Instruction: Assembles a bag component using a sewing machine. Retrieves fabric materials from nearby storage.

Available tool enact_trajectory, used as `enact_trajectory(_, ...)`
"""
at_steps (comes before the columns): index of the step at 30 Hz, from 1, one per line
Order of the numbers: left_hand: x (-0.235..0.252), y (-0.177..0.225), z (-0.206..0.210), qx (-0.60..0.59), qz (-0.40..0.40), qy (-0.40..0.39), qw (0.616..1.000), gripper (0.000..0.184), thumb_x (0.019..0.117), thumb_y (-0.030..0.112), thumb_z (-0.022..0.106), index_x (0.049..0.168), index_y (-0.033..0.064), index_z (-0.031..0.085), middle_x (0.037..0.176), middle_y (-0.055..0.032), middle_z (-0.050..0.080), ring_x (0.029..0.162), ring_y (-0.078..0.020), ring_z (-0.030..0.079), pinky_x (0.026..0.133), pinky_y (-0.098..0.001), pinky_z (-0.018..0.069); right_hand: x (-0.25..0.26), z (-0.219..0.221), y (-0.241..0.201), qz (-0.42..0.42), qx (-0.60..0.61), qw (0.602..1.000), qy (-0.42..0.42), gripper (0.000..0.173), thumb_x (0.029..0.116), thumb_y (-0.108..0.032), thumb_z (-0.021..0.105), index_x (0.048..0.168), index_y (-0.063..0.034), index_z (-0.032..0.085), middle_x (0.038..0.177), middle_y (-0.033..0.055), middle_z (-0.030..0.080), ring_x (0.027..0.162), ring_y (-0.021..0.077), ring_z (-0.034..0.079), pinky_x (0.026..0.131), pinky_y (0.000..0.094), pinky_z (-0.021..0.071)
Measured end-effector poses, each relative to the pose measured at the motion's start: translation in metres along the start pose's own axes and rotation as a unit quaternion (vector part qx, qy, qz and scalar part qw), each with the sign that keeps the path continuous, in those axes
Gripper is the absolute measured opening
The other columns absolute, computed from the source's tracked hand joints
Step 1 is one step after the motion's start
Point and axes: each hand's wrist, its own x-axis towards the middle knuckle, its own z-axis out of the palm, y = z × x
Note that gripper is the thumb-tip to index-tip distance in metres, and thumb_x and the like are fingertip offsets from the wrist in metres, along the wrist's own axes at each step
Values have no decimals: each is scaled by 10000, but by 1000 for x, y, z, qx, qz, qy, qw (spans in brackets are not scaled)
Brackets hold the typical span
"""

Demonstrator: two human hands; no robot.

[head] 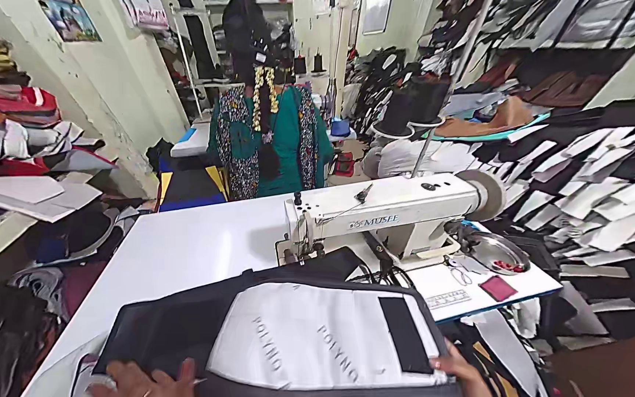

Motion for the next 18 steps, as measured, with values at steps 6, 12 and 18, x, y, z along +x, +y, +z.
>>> enact_trajectory(6,-35,-46,65,299,156,-431,837,634,912,453,633,1480,180,569,1581,-155,456,1473,-525,323,1059,-871,116,25,4,12,-77,115,990,40,523,705,-342,892,1165,-211,681,1030,-14,766,951,114,740,829,346,630)
enact_trajectory(12,-36,-61,74,260,68,-465,844,598,1008,249,544,1535,-10,424,1495,-110,568,1421,-353,492,1167,-734,193,20,78,63,-384,-526,744,-153,463,935,-178,538,1393,-225,587,1541,90,507,1490,243,385,1194,492,312)
enact_trajectory(18,-17,-73,58,187,13,-405,895,584,939,-51,425,1522,-44,419,1495,-251,516,1336,-377,569,1082,-491,481,7,129,122,-373,-727,510,-269,729,798,-497,748,1437,-173,610,1566,150,485,1426,420,468,1051,730,368)
